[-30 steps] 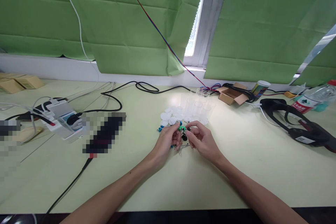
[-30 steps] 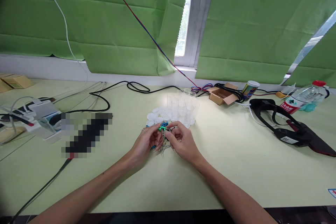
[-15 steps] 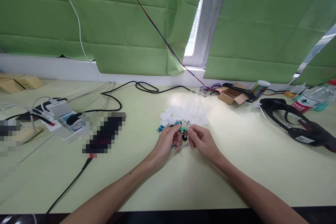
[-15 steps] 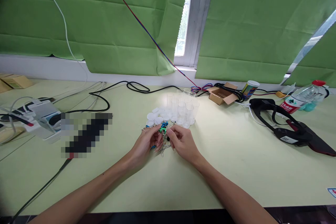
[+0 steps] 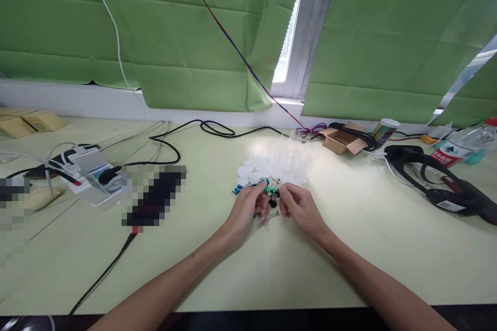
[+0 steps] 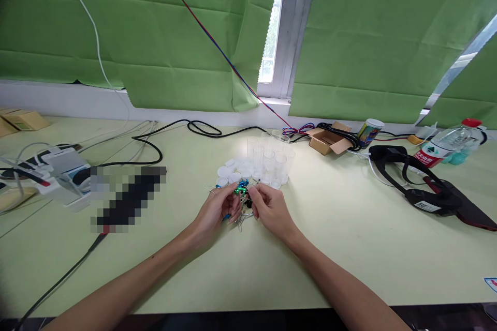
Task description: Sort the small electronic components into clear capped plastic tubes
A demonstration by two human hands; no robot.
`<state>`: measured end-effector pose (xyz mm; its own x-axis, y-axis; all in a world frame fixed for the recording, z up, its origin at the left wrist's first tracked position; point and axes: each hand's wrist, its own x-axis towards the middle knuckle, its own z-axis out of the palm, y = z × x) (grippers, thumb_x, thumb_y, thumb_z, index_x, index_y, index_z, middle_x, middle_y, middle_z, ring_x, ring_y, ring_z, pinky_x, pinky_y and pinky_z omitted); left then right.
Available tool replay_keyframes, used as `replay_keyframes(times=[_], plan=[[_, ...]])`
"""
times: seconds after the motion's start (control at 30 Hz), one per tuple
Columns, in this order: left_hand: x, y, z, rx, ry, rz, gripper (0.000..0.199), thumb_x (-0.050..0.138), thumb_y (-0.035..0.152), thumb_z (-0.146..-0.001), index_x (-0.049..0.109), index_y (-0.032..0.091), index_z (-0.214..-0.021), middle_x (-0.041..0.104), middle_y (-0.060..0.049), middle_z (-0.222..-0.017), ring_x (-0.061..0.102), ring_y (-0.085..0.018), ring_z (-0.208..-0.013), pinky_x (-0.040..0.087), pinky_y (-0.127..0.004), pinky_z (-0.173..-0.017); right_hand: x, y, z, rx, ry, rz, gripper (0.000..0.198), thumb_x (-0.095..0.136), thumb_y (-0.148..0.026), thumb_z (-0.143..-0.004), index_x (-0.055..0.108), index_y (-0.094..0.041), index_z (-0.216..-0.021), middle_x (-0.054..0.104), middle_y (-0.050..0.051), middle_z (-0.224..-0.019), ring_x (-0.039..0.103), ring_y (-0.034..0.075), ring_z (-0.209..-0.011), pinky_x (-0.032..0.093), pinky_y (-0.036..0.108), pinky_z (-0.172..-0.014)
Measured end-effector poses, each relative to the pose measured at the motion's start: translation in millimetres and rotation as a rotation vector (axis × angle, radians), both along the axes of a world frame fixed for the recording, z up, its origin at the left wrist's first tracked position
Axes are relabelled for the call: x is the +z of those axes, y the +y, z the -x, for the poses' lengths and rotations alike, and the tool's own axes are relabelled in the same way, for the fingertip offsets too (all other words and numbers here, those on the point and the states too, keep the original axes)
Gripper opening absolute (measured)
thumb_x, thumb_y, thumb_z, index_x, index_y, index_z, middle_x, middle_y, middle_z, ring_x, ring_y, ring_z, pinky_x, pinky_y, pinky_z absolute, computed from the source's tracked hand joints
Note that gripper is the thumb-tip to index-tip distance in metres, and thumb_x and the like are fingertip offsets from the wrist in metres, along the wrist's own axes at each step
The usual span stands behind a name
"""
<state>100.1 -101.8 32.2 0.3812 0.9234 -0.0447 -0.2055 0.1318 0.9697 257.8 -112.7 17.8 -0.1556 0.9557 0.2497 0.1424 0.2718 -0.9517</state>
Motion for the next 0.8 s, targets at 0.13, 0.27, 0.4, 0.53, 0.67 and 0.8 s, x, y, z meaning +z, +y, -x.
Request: replay_keyframes(times=[0.13, 0.27, 0.4, 0.53, 0.67, 0.8], plan=[[-1.9, 0.6, 0.4, 0.008, -0.012, 0.006, 0.050, 0.048, 0.045, -0.093, 0.047, 0.018, -0.052, 0.044, 0.001, -0.048, 0.042, -0.012, -0.045, 0.032, -0.028, -0.052, 2.8, -3.1, 0.4, 0.052, 0.062, -0.007, 0.023, 0.058, -0.043, -0.093, 0.055, -0.020, -0.096, 0.047, -0.007, -0.052, 0.045, 0.011, -0.045, 0.040, 0.024, -0.045], [-2.8, 0.4, 0.3, 0.016, -0.004, 0.018, 0.051, 0.047, 0.048, -0.093, 0.047, 0.018, -0.051, 0.045, 0.001, -0.049, 0.043, -0.012, -0.046, 0.032, -0.028, -0.051, 1.9, -3.3, 0.4, 0.073, 0.059, -0.041, 0.020, 0.059, -0.039, -0.093, 0.055, -0.020, -0.096, 0.047, -0.007, -0.054, 0.046, 0.011, -0.045, 0.041, 0.024, -0.046], [-1.7, 0.2, -0.1, 0.012, 0.010, 0.011, 0.053, 0.047, 0.049, -0.093, 0.047, 0.018, -0.050, 0.045, 0.001, -0.048, 0.042, -0.012, -0.045, 0.032, -0.029, -0.052, 0.4, -2.3, 0.2, 0.069, 0.052, -0.034, 0.021, 0.057, -0.040, -0.094, 0.055, -0.019, -0.093, 0.048, -0.006, -0.054, 0.046, 0.010, -0.045, 0.040, 0.024, -0.045], [-0.5, -0.2, -0.2, 0.021, 0.018, 0.009, 0.052, 0.048, 0.048, -0.093, 0.047, 0.018, -0.050, 0.044, 0.001, -0.047, 0.042, -0.012, -0.044, 0.032, -0.029, -0.052, 0.9, -2.3, -0.2, 0.072, 0.053, -0.024, 0.025, 0.055, -0.042, -0.094, 0.055, -0.019, -0.086, 0.048, -0.006, -0.052, 0.044, 0.010, -0.044, 0.037, 0.024, -0.045], [0.2, -0.9, -0.1, 0.015, 0.016, 0.011, 0.053, 0.048, 0.048, -0.092, 0.046, 0.018, -0.049, 0.044, 0.001, -0.046, 0.042, -0.012, -0.044, 0.032, -0.029, -0.052, 1.5, -2.1, -0.4, 0.066, 0.045, -0.007, 0.031, 0.053, -0.044, -0.095, 0.054, -0.019, -0.077, 0.048, -0.005, -0.051, 0.044, 0.010, -0.044, 0.036, 0.024, -0.045], [0.1, -0.8, -0.2, 0.009, 0.029, 0.005, 0.053, 0.048, 0.046, -0.093, 0.045, 0.018, -0.048, 0.044, 0.001, -0.046, 0.042, -0.012, -0.043, 0.032, -0.029, -0.054, 0.3, -0.7, -0.1, 0.043, 0.009, -0.011, 0.036, 0.051, -0.046, -0.096, 0.053, -0.019, -0.072, 0.047, -0.004, -0.050, 0.043, 0.010, -0.044, 0.035, 0.024, -0.046]])
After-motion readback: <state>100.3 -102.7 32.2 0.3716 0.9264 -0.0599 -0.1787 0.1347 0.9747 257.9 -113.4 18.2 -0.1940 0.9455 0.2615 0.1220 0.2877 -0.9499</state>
